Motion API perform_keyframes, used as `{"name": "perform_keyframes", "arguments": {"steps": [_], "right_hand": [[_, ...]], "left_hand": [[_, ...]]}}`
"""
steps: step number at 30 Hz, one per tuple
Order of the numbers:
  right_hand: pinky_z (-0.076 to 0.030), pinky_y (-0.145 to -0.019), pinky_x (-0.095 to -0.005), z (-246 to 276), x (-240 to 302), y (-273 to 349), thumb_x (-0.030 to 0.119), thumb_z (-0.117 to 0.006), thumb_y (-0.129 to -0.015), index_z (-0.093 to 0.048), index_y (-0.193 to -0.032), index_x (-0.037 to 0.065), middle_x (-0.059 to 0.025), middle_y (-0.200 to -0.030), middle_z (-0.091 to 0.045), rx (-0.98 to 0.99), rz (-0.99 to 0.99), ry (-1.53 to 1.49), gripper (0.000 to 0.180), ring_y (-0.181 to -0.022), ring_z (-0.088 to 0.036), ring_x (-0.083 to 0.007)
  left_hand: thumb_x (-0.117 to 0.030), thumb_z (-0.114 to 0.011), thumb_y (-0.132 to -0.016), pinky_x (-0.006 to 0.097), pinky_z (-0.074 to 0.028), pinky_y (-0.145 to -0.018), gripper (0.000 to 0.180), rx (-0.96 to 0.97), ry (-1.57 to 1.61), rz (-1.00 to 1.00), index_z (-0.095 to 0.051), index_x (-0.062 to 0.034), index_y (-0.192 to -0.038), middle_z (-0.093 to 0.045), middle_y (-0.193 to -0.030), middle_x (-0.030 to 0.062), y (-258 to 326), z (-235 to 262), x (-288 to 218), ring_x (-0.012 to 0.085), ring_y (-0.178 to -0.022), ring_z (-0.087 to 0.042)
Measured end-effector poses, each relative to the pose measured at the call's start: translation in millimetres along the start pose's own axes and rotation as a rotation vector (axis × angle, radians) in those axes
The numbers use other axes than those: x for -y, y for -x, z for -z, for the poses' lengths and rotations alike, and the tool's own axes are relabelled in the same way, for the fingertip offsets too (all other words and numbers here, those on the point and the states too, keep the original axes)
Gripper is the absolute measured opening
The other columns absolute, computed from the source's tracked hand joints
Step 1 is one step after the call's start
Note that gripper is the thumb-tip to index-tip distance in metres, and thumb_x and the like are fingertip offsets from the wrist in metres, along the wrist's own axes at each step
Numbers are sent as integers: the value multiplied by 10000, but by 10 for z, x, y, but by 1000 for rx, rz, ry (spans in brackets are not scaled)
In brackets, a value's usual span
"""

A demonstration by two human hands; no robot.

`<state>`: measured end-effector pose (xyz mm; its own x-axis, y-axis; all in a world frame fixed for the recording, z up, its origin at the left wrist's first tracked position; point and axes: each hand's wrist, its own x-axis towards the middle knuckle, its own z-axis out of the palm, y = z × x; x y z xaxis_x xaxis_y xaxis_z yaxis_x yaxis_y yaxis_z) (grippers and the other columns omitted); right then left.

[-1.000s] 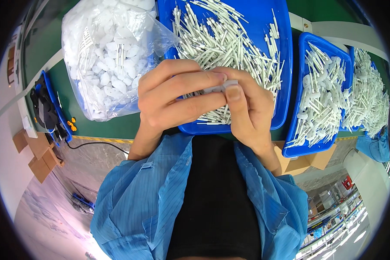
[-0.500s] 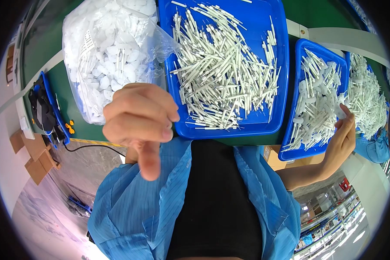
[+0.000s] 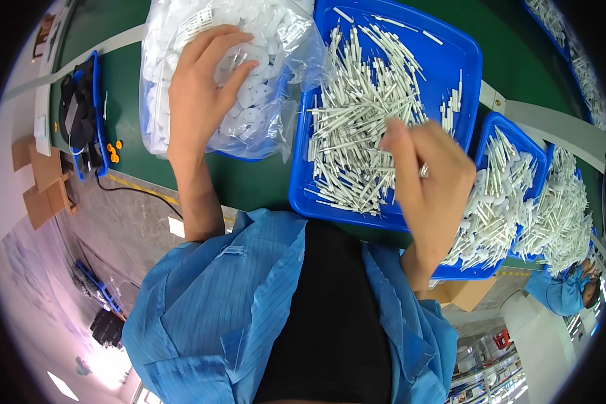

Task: The person repeatedly picks up a white plastic rod and a white plastic cap from blue trays. They insert the rod into the cap by hand, completing the assembly of the two components. The person continues this repetitive assembly process throughout the clip.

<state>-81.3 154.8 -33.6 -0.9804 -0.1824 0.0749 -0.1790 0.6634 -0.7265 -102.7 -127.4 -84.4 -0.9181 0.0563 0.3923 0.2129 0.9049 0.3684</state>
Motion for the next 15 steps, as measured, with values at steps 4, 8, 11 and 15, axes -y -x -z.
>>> {"name": "perform_keyframes", "arguments": {"steps": [4, 8, 11, 15], "right_hand": [[-475, -642, -414, -80, -360, -237, 163, -615, -941, -666, -911, -3, -160, -784, -623, -115, 2, 217, 176, -740, -611, -340], [-500, -747, -442, -92, -498, -244, 147, -597, -941, -666, -971, -4, -180, -934, -649, -112, -36, 207, 169, -901, -620, -372], [-503, -767, -441, -177, -519, -369, 148, -616, -927, -659, -966, -21, -184, -928, -652, -145, -27, 247, 178, -910, -621, -371], [-518, -749, -448, -373, -565, -484, 122, -649, -893, -648, -948, -43, -200, -924, -659, -150, -148, 296, 173, -847, -637, -382]], "left_hand": [[-34, -789, -774, 321, -581, -779, 278, -53, 244, 161, -708, -23, -1039, -672, -1150, 95, -38, 48, -49, 200, -1017, -658], [79, -728, -799, 331, -598, -782, 255, -263, 517, 233, -679, 16, -1041, -663, -1139, 160, 24, 88, -132, 254, -1039, -666], [-95, -724, -865, 316, -605, -620, 247, -222, 1162, 133, -624, 9, -1065, -628, -1087, 173, 129, 173, -268, 277, -872, -687], [-184, -756, -866, 282, -625, -554, 326, -113, 1628, 81, -590, 51, -1020, -585, -995, 183, 157, 40, -680, 316, -797, -719]]}}
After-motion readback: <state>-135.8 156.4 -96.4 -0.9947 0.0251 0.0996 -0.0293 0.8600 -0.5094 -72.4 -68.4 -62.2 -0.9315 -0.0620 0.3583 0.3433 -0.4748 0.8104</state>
